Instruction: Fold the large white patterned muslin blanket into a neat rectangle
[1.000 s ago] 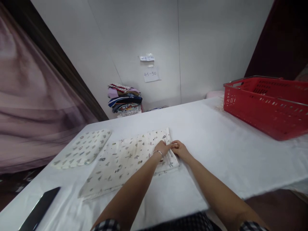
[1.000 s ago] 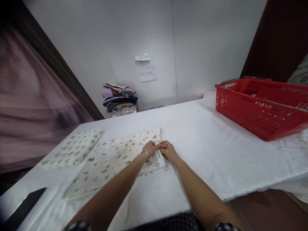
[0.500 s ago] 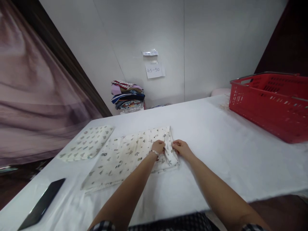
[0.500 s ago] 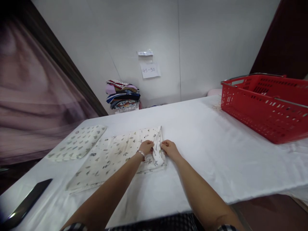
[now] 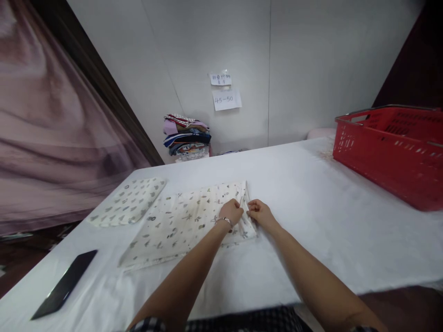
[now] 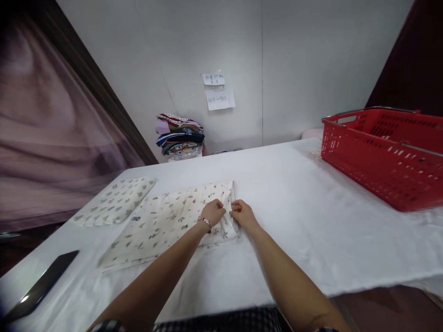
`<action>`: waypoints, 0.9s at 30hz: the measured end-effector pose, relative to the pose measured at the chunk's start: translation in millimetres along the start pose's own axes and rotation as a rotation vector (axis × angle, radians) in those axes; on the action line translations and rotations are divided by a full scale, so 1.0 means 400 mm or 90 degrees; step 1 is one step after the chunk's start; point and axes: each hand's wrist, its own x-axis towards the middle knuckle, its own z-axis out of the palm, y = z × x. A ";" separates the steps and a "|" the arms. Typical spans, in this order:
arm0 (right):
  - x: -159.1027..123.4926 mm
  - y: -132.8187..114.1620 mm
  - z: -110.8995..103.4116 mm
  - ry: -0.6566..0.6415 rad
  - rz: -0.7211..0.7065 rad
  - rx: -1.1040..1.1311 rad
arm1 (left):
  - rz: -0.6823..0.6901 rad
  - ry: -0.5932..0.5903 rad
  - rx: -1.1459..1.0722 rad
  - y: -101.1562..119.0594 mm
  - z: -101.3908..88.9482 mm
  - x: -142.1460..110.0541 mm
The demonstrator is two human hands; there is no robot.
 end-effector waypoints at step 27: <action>-0.011 -0.027 -0.024 0.067 -0.053 -0.284 | -0.013 -0.042 -0.065 -0.024 -0.030 0.035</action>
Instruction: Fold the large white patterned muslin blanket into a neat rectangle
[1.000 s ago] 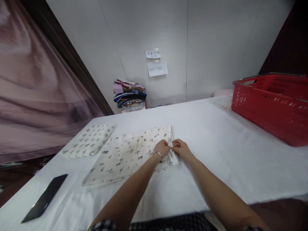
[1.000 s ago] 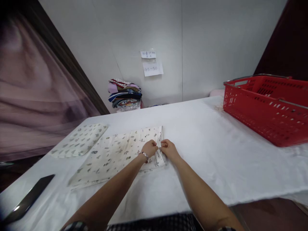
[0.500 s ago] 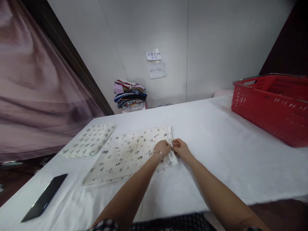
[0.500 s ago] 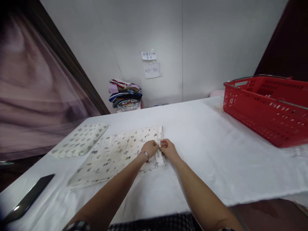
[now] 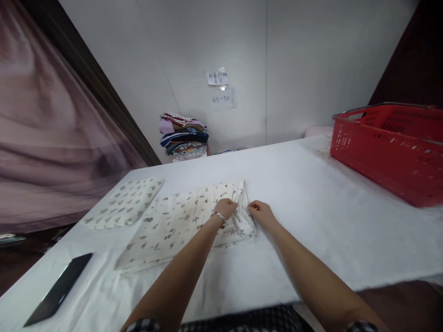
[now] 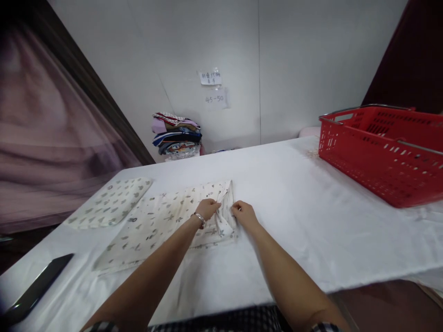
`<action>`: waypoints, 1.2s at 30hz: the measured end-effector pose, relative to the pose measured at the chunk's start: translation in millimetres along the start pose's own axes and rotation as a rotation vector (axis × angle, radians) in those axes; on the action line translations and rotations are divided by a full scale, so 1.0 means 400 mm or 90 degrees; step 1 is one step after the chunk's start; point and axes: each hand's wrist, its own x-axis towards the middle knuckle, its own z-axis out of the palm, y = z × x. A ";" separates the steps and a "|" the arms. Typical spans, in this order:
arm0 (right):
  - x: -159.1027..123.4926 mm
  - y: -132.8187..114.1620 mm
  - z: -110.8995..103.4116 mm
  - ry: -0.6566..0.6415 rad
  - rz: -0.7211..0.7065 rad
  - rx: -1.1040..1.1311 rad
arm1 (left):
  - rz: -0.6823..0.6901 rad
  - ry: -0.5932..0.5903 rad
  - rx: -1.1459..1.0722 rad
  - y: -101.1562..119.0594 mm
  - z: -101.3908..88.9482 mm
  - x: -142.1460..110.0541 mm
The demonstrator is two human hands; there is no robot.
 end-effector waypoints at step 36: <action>-0.025 -0.027 0.024 -0.141 0.079 0.189 | 0.051 0.024 0.049 -0.011 -0.002 -0.011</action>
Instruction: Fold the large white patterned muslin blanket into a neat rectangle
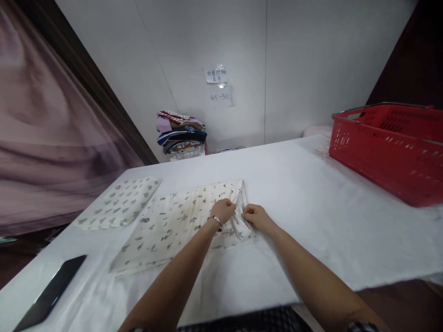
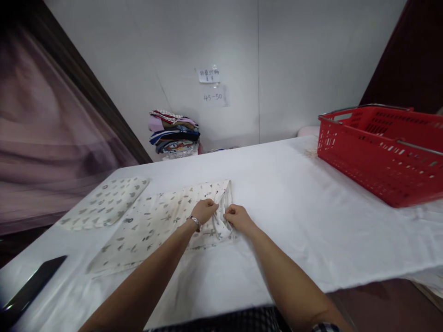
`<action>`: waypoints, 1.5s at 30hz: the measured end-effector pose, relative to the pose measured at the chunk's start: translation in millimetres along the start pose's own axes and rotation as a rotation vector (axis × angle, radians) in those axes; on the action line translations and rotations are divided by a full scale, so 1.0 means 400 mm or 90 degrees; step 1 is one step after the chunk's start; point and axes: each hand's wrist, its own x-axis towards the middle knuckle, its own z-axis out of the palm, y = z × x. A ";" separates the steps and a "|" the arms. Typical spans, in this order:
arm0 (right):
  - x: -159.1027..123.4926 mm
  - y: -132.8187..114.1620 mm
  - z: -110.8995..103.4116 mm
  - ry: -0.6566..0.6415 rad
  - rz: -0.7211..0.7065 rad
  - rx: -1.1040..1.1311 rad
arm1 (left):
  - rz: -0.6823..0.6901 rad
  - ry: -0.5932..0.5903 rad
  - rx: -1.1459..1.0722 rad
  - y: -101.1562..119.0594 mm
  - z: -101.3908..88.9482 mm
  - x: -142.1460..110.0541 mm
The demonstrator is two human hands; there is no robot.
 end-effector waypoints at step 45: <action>0.002 -0.005 -0.004 0.111 0.010 -0.438 | 0.032 -0.021 0.061 0.018 -0.035 0.004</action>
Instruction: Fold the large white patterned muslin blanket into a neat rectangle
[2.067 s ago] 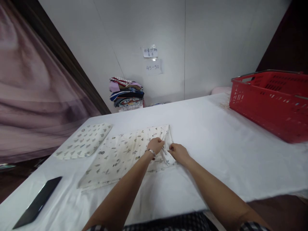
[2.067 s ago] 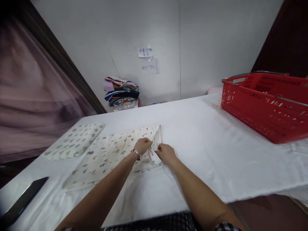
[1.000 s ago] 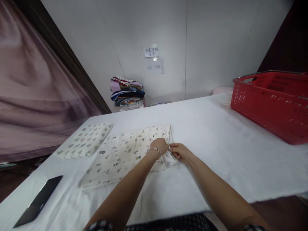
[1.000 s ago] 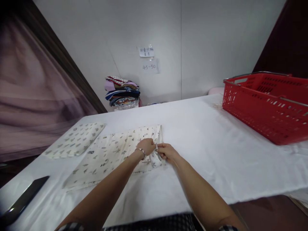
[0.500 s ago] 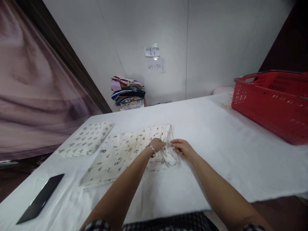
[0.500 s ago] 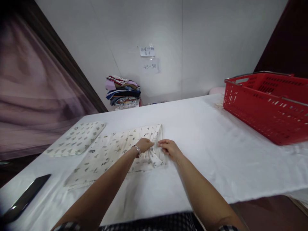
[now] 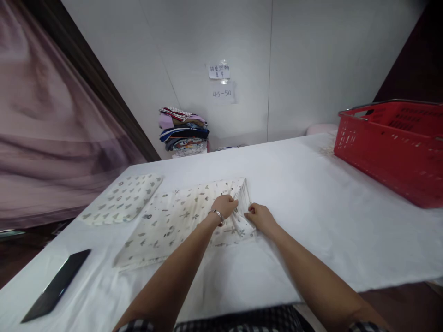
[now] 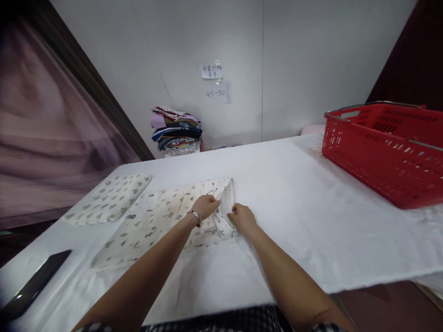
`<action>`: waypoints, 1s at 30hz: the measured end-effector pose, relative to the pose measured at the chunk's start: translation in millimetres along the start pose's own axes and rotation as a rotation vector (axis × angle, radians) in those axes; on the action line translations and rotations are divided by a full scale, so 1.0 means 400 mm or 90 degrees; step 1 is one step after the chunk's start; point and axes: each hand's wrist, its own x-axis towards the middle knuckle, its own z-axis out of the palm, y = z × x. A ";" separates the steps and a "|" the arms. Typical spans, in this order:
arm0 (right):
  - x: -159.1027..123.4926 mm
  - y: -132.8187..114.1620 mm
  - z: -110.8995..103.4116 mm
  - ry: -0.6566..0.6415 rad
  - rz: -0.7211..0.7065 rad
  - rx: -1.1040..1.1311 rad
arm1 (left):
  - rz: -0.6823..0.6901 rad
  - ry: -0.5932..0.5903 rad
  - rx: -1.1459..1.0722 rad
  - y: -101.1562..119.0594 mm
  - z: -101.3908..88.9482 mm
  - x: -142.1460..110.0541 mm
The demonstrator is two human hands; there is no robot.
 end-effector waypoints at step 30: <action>0.017 0.022 0.019 -0.068 0.061 0.584 | 0.008 -0.004 -0.017 -0.003 0.007 -0.005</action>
